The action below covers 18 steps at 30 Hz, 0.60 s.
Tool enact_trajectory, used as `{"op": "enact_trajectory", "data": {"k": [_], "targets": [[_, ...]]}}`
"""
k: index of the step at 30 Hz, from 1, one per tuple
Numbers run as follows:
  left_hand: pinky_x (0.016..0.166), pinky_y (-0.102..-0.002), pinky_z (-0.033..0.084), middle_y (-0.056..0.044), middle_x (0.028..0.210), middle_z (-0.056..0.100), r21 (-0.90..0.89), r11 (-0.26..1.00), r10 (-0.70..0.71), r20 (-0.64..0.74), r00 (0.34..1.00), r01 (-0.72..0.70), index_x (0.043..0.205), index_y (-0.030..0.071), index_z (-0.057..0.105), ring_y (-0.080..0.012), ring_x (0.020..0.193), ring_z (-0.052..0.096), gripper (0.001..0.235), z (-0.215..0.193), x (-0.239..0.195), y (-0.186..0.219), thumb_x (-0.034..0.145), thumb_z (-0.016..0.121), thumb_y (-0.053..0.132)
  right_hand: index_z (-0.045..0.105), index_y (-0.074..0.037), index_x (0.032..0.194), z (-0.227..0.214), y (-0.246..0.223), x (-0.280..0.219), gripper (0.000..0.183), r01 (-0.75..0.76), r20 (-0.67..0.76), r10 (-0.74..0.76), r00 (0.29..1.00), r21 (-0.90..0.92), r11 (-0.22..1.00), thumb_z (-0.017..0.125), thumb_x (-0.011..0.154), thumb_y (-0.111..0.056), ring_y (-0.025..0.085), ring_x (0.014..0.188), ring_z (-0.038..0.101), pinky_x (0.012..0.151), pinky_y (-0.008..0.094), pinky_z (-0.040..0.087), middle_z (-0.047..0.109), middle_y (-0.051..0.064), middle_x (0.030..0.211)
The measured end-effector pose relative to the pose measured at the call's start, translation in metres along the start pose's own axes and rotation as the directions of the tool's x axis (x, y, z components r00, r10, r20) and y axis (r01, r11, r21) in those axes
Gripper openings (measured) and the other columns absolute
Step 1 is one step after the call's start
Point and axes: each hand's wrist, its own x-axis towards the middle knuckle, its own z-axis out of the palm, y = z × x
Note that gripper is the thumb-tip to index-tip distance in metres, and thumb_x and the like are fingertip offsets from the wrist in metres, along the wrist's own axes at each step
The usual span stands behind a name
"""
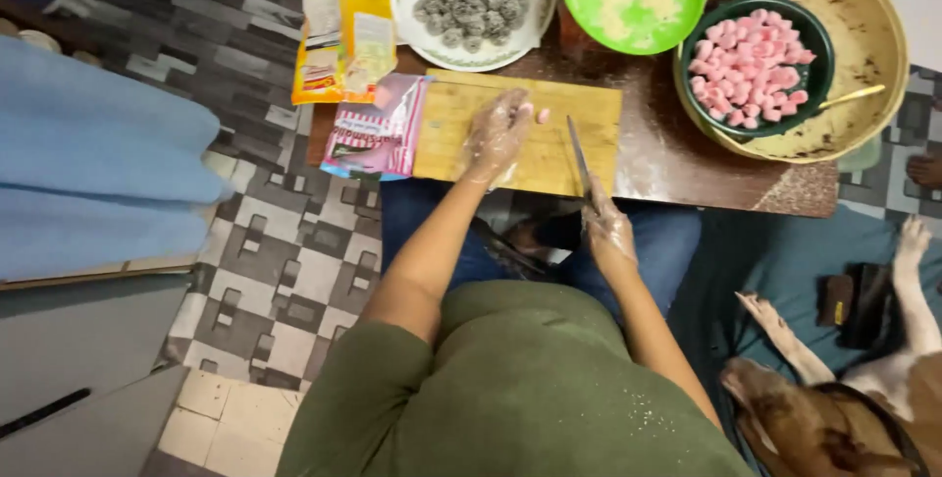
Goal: Cutting marshmallow strips into small pieces and placing them into a bowl.
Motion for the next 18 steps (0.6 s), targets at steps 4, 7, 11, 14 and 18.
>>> {"op": "enact_trajectory", "data": {"k": [4,7,11,14,18], "targets": [[0.079,-0.033,0.053,-0.001,0.096,0.067,-0.013,0.953,0.302,-0.041,0.952,-0.303,0.101,0.023,0.066,-0.0221,0.095,0.065,0.019,0.025,0.008,-0.031,0.094,0.051,0.032,0.039,-0.044,0.140,-0.017,0.002,-0.005,0.053,-0.058,-0.025,0.060,0.998,0.085,0.995,0.055,0.092,-0.029,0.034,0.115,0.054,0.108,0.052,0.027,0.060,0.000,0.124],[0.080,-0.037,0.052,-0.004,0.096,0.061,0.238,0.743,0.618,0.117,0.778,-0.626,0.107,0.019,0.064,-0.0248,0.093,0.063,0.026,0.035,0.010,-0.032,0.081,0.062,0.018,0.048,-0.032,0.137,-0.026,0.001,-0.015,0.051,-0.021,-0.125,0.064,0.990,0.317,0.948,0.057,0.089,-0.018,0.033,0.113,0.055,0.105,0.045,0.037,0.059,0.006,0.126],[0.077,-0.035,0.052,-0.007,0.088,0.060,0.268,0.664,0.691,0.137,0.709,-0.698,0.091,0.012,0.065,-0.0262,0.088,0.062,0.009,0.058,0.020,-0.047,0.084,0.060,0.014,0.056,-0.022,0.132,-0.027,0.015,-0.028,0.048,0.073,-0.211,0.030,0.977,0.463,0.883,0.062,0.085,-0.012,0.031,0.115,0.055,0.100,0.043,0.043,0.060,0.011,0.125],[0.074,-0.035,0.054,-0.005,0.081,0.060,0.237,0.751,0.598,0.149,0.787,-0.616,0.086,0.016,0.065,-0.0239,0.082,0.064,0.007,0.098,0.043,-0.059,0.083,0.060,0.019,0.055,-0.023,0.132,-0.036,0.023,-0.045,0.048,0.071,-0.200,0.034,0.979,0.496,0.865,0.062,0.086,-0.014,0.027,0.117,0.055,0.101,0.040,0.042,0.059,0.007,0.128],[0.090,-0.046,0.047,-0.015,0.100,0.060,0.089,0.877,0.425,0.313,0.849,-0.472,0.109,0.016,0.063,-0.0360,0.103,0.056,0.033,0.165,0.074,0.002,0.091,0.055,0.042,0.052,-0.027,0.135,-0.044,0.049,-0.058,0.048,0.058,-0.220,0.065,0.973,0.510,0.858,0.060,0.089,-0.018,0.024,0.125,0.048,0.110,0.043,0.029,0.055,0.000,0.134]]}}
